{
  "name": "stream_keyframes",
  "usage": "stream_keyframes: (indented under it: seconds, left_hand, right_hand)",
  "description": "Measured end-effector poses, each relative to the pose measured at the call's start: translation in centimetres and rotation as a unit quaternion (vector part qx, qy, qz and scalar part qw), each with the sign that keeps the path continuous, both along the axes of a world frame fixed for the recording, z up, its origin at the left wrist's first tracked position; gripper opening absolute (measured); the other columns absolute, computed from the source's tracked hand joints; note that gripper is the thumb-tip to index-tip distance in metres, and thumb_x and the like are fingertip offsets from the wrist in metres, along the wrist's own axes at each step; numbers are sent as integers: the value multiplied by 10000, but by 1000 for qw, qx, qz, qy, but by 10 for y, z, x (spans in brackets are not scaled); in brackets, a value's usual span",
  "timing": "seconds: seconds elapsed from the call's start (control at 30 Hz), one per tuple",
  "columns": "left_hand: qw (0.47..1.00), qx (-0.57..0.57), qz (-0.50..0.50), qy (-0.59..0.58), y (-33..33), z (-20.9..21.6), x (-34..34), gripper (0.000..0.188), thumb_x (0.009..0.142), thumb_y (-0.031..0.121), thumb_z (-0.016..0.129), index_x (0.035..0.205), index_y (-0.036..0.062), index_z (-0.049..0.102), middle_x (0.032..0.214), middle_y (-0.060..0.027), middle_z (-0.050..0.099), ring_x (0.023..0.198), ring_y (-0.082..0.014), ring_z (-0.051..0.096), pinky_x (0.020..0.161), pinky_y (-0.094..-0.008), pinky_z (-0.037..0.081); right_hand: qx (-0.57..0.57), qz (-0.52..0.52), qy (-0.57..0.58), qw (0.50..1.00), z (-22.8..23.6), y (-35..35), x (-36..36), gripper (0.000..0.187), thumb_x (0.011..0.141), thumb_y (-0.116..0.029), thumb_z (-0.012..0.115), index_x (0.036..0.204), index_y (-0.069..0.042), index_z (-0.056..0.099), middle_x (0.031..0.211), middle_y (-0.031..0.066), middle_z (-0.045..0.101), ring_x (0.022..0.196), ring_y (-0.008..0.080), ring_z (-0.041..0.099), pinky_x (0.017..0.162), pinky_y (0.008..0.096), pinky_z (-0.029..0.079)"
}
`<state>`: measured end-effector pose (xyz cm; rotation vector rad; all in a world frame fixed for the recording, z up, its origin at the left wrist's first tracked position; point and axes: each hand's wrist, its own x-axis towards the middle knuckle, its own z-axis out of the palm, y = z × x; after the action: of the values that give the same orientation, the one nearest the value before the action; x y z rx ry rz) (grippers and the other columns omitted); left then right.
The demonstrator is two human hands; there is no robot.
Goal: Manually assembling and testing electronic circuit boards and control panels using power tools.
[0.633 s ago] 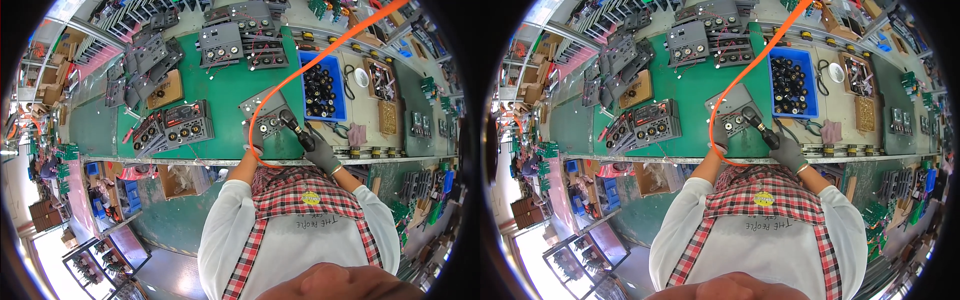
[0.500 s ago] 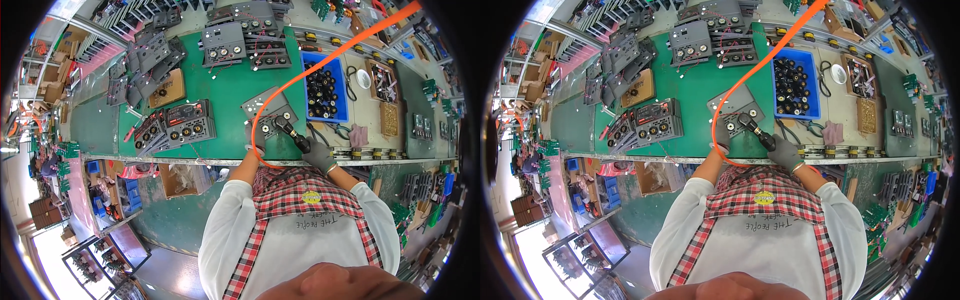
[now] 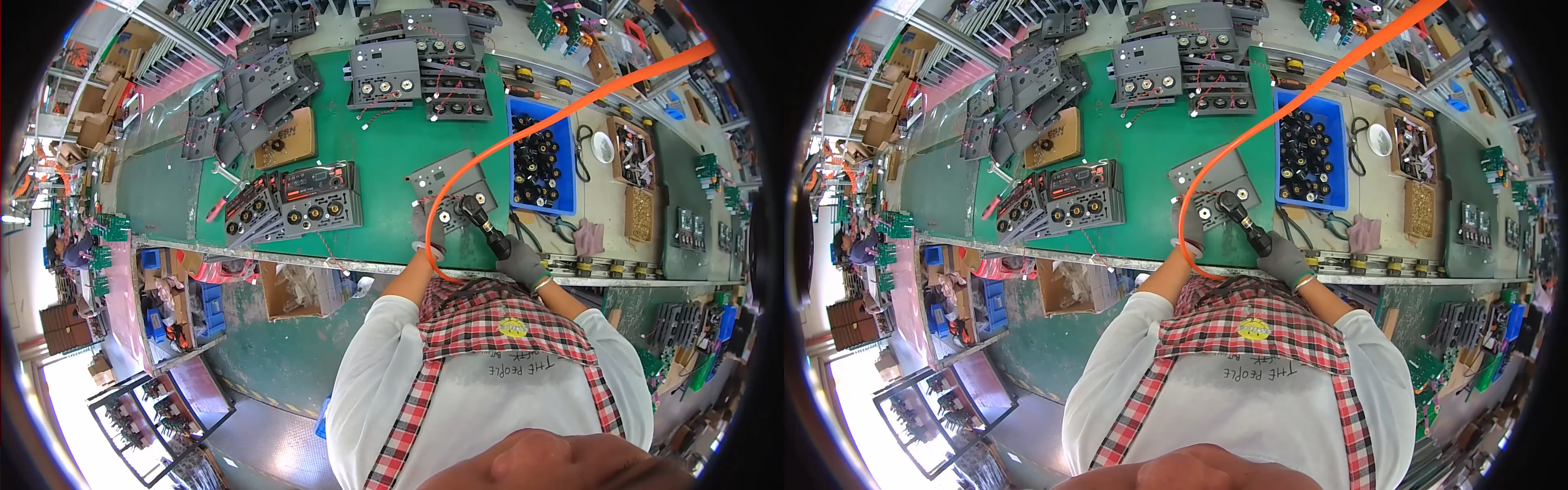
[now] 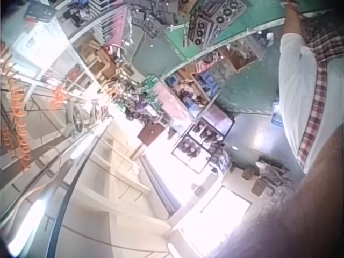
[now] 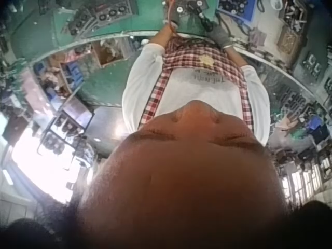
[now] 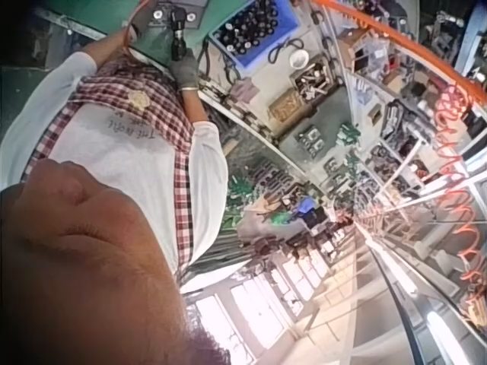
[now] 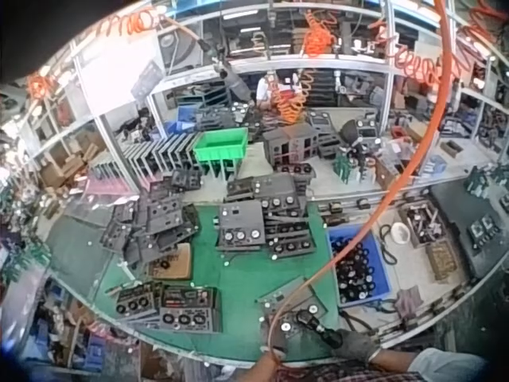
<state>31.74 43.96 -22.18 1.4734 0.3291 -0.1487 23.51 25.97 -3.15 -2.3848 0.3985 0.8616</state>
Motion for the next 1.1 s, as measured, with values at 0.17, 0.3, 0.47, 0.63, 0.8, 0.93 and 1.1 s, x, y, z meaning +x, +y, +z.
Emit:
stream_keyframes:
  seconds: [0.17, 0.3, 0.47, 0.63, 0.8, 0.93, 1.1]
  left_hand:
    - [999, -23, 8, 23, 3, 6, 9, 275, 907, 224, 337, 921, 27, 529, 846, -77, 595, 766, -164, 591, 683, -289, 496]
    - [998, -46, 1, 41, 2, 7, 2, 278, 906, 226, 337, 924, 27, 530, 850, -77, 597, 771, -164, 591, 687, -289, 495]
    - [996, -67, 4, 52, -5, 12, 8, 282, 906, 228, 337, 926, 26, 532, 855, -77, 598, 777, -164, 591, 692, -289, 493]
    - [994, -94, 4, 64, -9, 17, 9, 285, 906, 230, 336, 929, 25, 533, 860, -77, 600, 783, -164, 591, 697, -288, 491]
    - [990, -120, 12, 76, -1, 20, 3, 289, 905, 232, 336, 932, 24, 535, 864, -78, 602, 788, -164, 591, 702, -288, 490]
    - [986, -141, 10, 84, 1, 24, -10, 292, 905, 234, 335, 934, 23, 536, 868, -78, 603, 793, -163, 591, 705, -288, 488]
    - [982, -166, 8, 90, -1, 29, -4, 296, 905, 236, 335, 937, 22, 537, 873, -78, 605, 799, -163, 591, 710, -288, 487]
  right_hand:
    - [19, -10, -20, 1000, -11, 1, -2, 452, 598, -211, 633, 1000, -59, 492, 868, 167, 588, 848, 323, 570, 751, 373, 443]
    - [14, -10, -9, 1000, 4, 1, 2, 444, 626, -208, 616, 1027, -64, 492, 901, 187, 591, 891, 338, 564, 785, 384, 438]
    - [8, 28, -15, 999, 17, 20, 5, 449, 601, -207, 631, 1000, -64, 483, 850, 177, 591, 846, 341, 572, 741, 398, 447]
    - [-32, 58, 15, 998, 8, 20, 5, 446, 627, -209, 611, 1033, -88, 471, 854, 178, 599, 836, 352, 576, 737, 417, 450]
    - [-36, 60, 25, 997, 9, 24, 3, 432, 633, -214, 615, 1024, -87, 479, 857, 172, 601, 841, 339, 581, 737, 410, 452]
    - [-25, 53, 28, 998, 6, 19, 3, 459, 622, -232, 628, 1035, -90, 484, 869, 163, 603, 852, 333, 581, 748, 401, 449]
    - [-12, 58, 16, 998, 1, 17, 4, 494, 598, -254, 652, 1038, -96, 493, 869, 159, 604, 847, 335, 580, 750, 400, 447]
